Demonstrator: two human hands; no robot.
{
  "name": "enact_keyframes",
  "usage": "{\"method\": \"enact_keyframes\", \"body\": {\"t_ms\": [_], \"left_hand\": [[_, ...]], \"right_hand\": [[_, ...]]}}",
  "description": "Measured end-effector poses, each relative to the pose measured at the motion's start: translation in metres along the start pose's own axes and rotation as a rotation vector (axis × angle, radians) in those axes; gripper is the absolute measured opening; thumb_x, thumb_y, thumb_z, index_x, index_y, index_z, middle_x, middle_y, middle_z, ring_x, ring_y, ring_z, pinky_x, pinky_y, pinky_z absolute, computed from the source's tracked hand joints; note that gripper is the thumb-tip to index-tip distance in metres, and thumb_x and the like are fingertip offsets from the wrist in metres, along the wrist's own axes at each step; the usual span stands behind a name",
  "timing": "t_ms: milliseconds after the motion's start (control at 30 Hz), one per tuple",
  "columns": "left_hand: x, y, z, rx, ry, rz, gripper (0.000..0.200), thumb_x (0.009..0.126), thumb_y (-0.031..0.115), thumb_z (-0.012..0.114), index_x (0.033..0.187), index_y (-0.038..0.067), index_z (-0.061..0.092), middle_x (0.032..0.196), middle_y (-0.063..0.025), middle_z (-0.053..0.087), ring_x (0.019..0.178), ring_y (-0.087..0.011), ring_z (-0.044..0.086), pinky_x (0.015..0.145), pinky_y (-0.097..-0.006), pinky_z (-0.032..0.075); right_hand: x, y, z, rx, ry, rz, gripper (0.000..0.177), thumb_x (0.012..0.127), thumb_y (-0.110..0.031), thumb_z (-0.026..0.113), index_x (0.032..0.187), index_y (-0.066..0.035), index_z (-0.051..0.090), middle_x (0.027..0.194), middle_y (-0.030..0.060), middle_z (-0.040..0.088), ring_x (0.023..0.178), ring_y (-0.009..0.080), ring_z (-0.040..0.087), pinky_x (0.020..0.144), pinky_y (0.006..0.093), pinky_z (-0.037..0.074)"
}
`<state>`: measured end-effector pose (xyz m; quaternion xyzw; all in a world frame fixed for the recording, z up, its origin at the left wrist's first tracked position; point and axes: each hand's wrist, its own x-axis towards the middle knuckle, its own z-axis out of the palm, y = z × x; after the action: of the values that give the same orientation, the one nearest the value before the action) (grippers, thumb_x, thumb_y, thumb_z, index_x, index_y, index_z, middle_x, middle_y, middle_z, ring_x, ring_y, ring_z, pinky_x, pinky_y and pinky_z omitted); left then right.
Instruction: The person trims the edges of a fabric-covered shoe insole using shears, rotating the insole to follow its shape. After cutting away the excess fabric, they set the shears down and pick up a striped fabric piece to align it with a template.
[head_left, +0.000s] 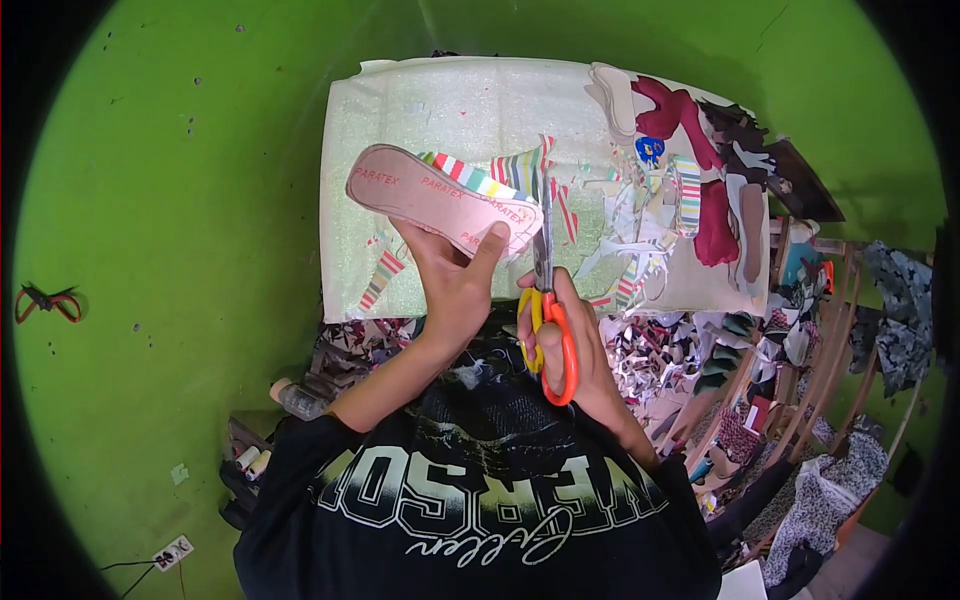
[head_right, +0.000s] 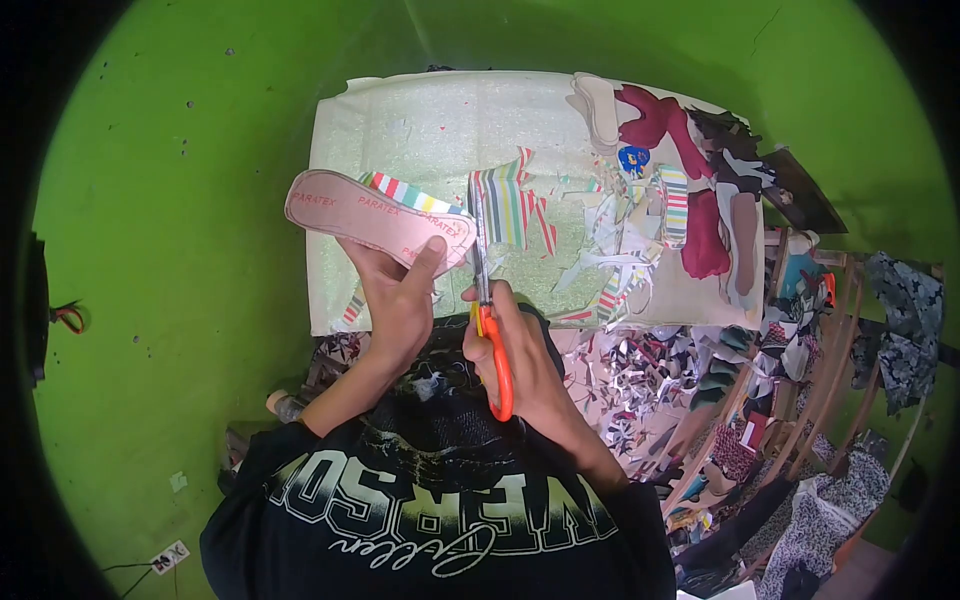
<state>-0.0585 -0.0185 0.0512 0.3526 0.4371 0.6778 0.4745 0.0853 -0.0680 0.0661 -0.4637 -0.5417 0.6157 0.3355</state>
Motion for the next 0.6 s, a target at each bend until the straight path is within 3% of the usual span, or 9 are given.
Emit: {"method": "enact_keyframes", "body": {"t_ms": [67, 133, 167, 300, 400, 467, 600], "left_hand": [[0.008, 0.007, -0.004, 0.045, -0.003, 0.023, 0.094, 0.087, -0.009, 0.063, 0.15, 0.008, -0.005, 0.141, -0.0187, 0.034, 0.125, -0.0231, 0.046, 0.104, -0.0367, 0.041], [0.017, 0.015, -0.012, 0.067, -0.137, -0.014, 0.088, 0.086, -0.007, 0.065, 0.146, 0.008, 0.002, 0.141, -0.0192, 0.036, 0.125, -0.0234, 0.047, 0.103, -0.0367, 0.042], [0.02, 0.015, -0.014, 0.071, -0.14, 0.028, 0.081, 0.086, -0.006, 0.066, 0.141, 0.007, 0.008, 0.138, -0.0199, 0.038, 0.125, -0.0239, 0.048, 0.104, -0.0377, 0.042], [0.026, 0.017, -0.018, 0.055, -0.202, 0.019, 0.08, 0.087, -0.005, 0.066, 0.141, 0.008, 0.008, 0.134, -0.0199, 0.041, 0.124, -0.0241, 0.049, 0.103, -0.0384, 0.043], [0.027, 0.019, -0.02, 0.039, -0.281, -0.013, 0.079, 0.087, -0.005, 0.066, 0.14, 0.008, 0.008, 0.135, -0.0202, 0.041, 0.124, -0.0247, 0.05, 0.103, -0.0395, 0.045], [0.026, 0.021, -0.021, 0.007, -0.302, -0.1, 0.086, 0.084, -0.004, 0.067, 0.144, 0.008, 0.006, 0.142, -0.0195, 0.036, 0.131, -0.026, 0.042, 0.109, -0.0421, 0.038], [0.028, 0.022, -0.022, 0.024, -0.282, -0.073, 0.085, 0.085, -0.004, 0.066, 0.144, 0.008, 0.006, 0.141, -0.0202, 0.037, 0.131, -0.0262, 0.042, 0.108, -0.0415, 0.04]], "right_hand": [[-0.001, -0.001, -0.004, -0.045, 0.006, 0.018, 0.077, 0.089, -0.068, 0.046, 0.12, 0.003, 0.045, 0.071, 0.007, 0.054, 0.056, 0.0139, 0.053, 0.05, 0.0279, 0.042], [-0.003, -0.002, -0.013, -0.18, 0.009, -0.009, 0.073, 0.088, -0.065, 0.047, 0.117, 0.003, 0.049, 0.068, 0.0063, 0.055, 0.054, 0.0135, 0.055, 0.048, 0.0286, 0.041], [-0.004, -0.008, -0.018, -0.117, -0.03, 0.057, 0.049, 0.074, -0.004, 0.067, 0.118, 0.005, 0.046, 0.073, 0.0131, 0.058, 0.058, 0.0268, 0.057, 0.059, 0.0345, 0.045], [-0.004, -0.011, -0.019, -0.185, -0.04, 0.007, 0.052, 0.073, -0.006, 0.069, 0.119, 0.004, 0.046, 0.073, 0.0131, 0.058, 0.059, 0.0277, 0.058, 0.062, 0.0365, 0.047], [-0.004, -0.002, -0.018, -0.229, -0.047, -0.046, 0.056, 0.076, -0.016, 0.075, 0.12, 0.003, 0.046, 0.073, 0.0131, 0.058, 0.061, 0.0284, 0.059, 0.063, 0.0384, 0.048], [-0.003, -0.005, -0.017, -0.185, -0.035, -0.043, 0.059, 0.079, -0.03, 0.078, 0.118, 0.003, 0.047, 0.072, 0.0128, 0.058, 0.062, 0.0286, 0.06, 0.062, 0.038, 0.047], [-0.005, -0.011, -0.018, -0.177, -0.058, -0.021, 0.062, 0.08, -0.041, 0.078, 0.115, 0.002, 0.05, 0.07, 0.0124, 0.057, 0.06, 0.029, 0.059, 0.061, 0.0375, 0.047]]}}
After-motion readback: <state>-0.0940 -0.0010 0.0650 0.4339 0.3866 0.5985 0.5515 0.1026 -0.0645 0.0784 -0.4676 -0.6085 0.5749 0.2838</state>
